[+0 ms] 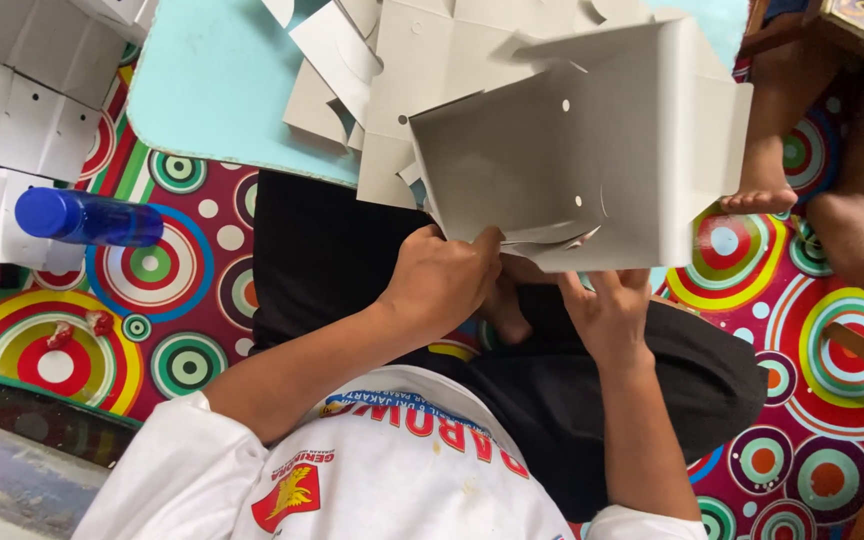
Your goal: The person sits on a colorful mat and folds flat white cardboard pieces into small rectangular boxes. They fold the side flaps, tuck tabs into slots, and press the edges to form the box shape. The person handles multiple boxes one at a time, stacking completed ones nearby.
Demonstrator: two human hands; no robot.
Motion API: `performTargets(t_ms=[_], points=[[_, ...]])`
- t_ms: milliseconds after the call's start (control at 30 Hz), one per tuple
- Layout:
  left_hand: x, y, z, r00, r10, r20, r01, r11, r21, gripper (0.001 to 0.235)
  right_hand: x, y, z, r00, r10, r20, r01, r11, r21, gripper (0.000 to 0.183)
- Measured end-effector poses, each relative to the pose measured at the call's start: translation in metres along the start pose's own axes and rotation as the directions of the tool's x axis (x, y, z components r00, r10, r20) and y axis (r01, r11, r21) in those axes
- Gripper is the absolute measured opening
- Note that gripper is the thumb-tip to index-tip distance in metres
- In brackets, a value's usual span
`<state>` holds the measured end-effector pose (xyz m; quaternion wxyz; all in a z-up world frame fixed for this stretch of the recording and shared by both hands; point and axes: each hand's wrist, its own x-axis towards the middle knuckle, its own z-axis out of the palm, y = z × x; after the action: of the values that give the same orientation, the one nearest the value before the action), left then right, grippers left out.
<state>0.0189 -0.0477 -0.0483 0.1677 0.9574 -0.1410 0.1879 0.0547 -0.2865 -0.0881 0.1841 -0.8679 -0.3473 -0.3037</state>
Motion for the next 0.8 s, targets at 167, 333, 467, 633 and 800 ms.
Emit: performTargets(t_ms=[167, 333, 467, 633, 800], points=[[0.005, -0.002, -0.002, 0.999, 0.031, -0.035, -0.032, 0.999, -0.015, 0.008, 0.032, -0.010, -0.009, 0.995, 0.098, 0.036, -0.104, 0.972, 0.209, 0.026], [0.012, -0.004, -0.006, 0.991, 0.130, 0.033, -0.129, 0.991, -0.034, 0.018, 0.071, -0.028, -0.026, 0.994, -0.056, 0.091, 0.029, 0.962, 0.271, 0.014], [0.006, 0.001, -0.004, 0.998, 0.025, 0.051, -0.019, 0.992, -0.123, 0.010, 0.076, -0.030, -0.032, 0.991, -0.052, 0.126, 0.024, 0.976, 0.216, 0.010], [0.013, -0.003, -0.016, 0.992, 0.117, 0.044, -0.113, 0.990, -0.083, 0.012, 0.086, -0.030, -0.040, 0.979, -0.077, 0.190, 0.043, 0.983, 0.177, 0.005], [0.014, 0.003, -0.008, 0.990, -0.075, 0.118, 0.107, 0.950, -0.292, 0.017, 0.088, -0.033, -0.050, 0.944, -0.054, 0.325, 0.031, 0.997, 0.074, 0.006]])
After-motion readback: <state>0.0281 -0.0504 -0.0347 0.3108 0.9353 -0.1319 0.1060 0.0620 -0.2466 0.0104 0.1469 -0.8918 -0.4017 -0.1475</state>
